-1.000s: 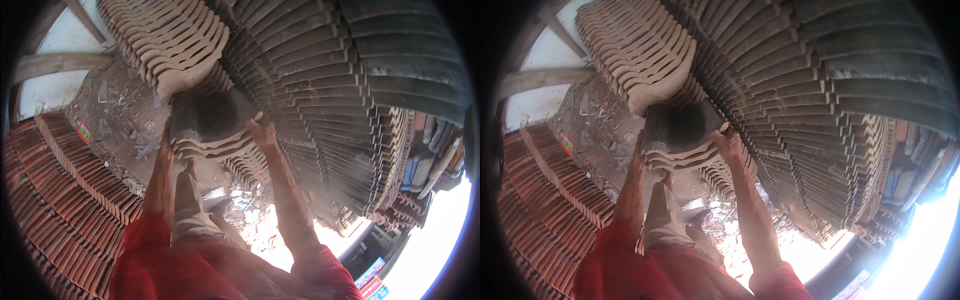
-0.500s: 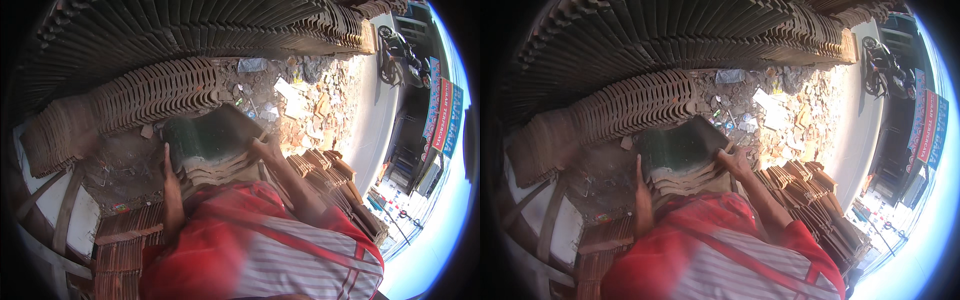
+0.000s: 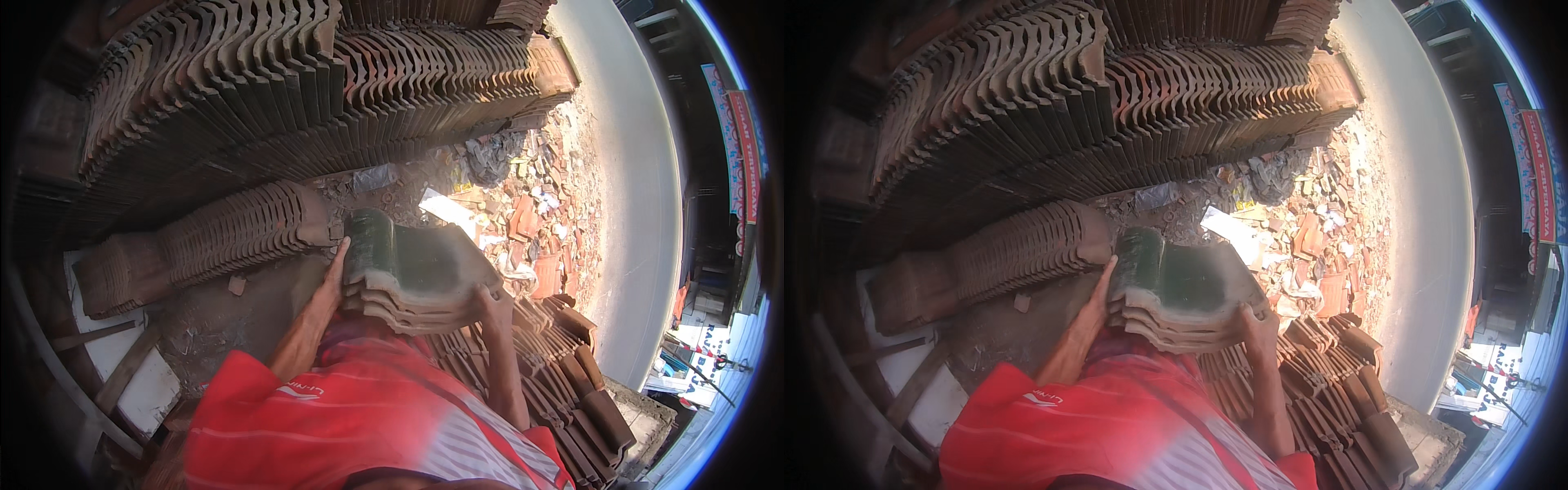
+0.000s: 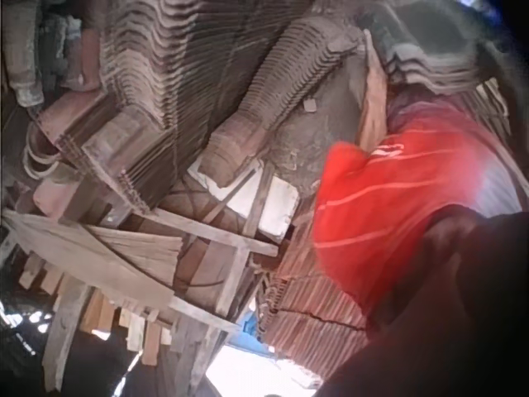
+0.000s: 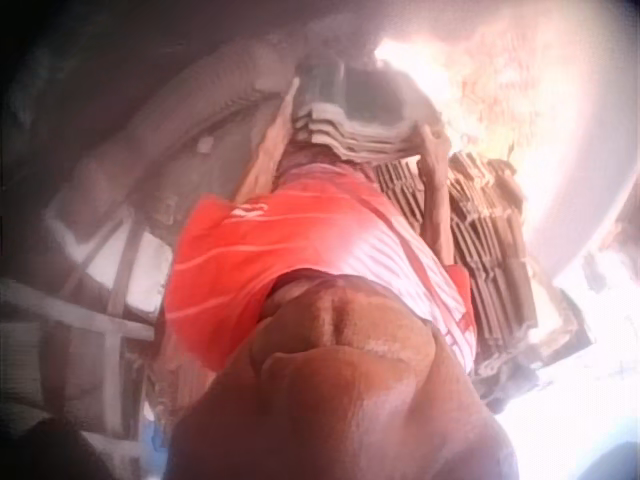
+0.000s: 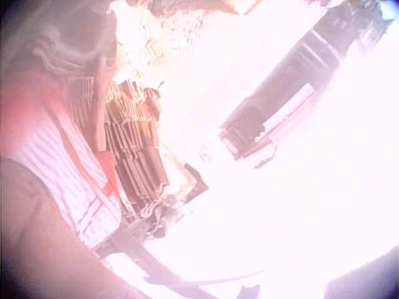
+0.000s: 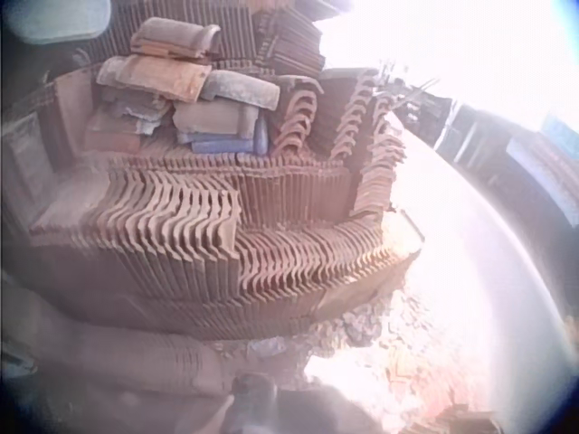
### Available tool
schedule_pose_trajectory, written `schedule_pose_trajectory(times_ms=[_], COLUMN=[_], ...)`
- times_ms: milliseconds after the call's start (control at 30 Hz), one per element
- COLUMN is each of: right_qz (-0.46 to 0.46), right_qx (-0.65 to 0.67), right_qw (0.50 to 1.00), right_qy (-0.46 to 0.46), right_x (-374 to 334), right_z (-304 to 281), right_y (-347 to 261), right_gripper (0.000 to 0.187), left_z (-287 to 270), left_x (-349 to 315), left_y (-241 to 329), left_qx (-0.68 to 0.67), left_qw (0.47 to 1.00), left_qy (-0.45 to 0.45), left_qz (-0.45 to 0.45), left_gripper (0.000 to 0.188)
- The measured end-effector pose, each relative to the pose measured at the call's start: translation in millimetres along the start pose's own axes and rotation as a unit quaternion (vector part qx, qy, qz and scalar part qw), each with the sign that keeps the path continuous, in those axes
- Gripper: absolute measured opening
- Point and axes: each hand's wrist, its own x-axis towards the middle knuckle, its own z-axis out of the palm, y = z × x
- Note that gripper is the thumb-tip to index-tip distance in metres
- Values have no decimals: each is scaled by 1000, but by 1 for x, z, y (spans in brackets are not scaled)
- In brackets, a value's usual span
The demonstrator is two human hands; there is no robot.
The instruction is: The person sorts through stacks of roof tiles by hand, picking up several tiles at a time from one row and placing them onto another stack.
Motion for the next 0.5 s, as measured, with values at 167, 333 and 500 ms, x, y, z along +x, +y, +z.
schedule_pose_trajectory(times_ms=[167,333,500], right_qz=[-82,-209,-365], right_qx=[-147,-280,-340], right_qw=[986,936,863], right_qy=[8,-31,-81], right_x=[57,110,195], right_z=[-31,14,61], right_y=[-100,-254,-359], right_gripper=[28,24,29], left_z=[52,117,168], left_x=[53,78,118], left_y=[9,73,130], left_qx=[-45,-107,-226], left_qw=[996,983,949], left_qy=[-77,-152,-218], left_qz=[17,9,27], left_gripper=[62,59,56])
